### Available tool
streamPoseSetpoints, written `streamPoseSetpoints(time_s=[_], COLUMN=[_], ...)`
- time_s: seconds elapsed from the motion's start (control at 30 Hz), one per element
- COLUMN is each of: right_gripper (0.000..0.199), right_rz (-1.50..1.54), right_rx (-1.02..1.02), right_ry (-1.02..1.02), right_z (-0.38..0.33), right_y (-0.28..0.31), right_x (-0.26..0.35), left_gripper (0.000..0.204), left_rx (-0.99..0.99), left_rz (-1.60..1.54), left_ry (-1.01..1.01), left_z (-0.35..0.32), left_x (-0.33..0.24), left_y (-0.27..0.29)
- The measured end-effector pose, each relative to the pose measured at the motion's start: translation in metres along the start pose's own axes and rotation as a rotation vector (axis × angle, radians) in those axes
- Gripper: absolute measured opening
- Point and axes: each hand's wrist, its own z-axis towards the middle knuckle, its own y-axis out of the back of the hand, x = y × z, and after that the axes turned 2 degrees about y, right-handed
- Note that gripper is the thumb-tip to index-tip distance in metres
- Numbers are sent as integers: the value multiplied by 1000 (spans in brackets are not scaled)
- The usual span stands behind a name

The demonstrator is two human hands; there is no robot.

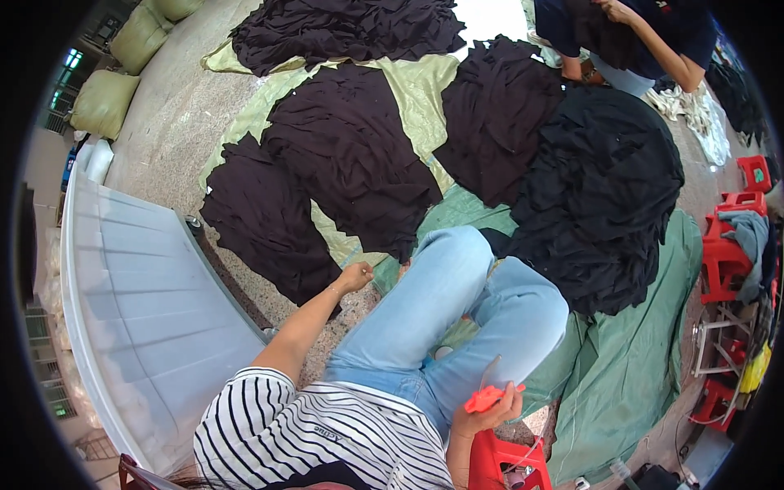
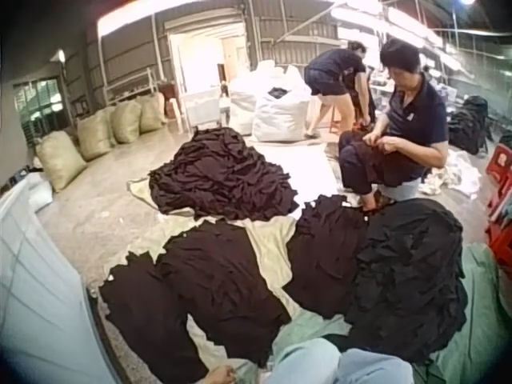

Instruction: The person is trimming excess threads from black garments using scissors and sorting them into piles in a factory setting.

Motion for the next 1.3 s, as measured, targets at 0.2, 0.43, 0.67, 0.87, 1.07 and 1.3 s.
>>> streamPoseSetpoints(time_s=[0.2,0.43,0.67,0.87,1.07,1.3], right_gripper=[44,41,41,40,40,40], right_rz=[-56,-171,-228,-234,-230,-209], right_rx=[33,10,10,49,100,149], right_ry=[-27,-29,-61,-57,-85,-81], right_z=[-6,66,38,9,-4,-22], right_y=[3,-31,-53,-48,-27,0], right_x=[-14,43,-17,-50,-50,-49], left_gripper=[108,108,141,133,34,23], left_rx=[-531,-536,-131,-137,-113,-186], left_rz=[587,1145,1221,1095,1307,1154], left_ry=[-312,-331,-403,-260,-559,-847], left_z=[28,98,152,175,179,130], left_x=[-44,-72,-136,-168,-147,-49], left_y=[47,118,174,188,157,163])
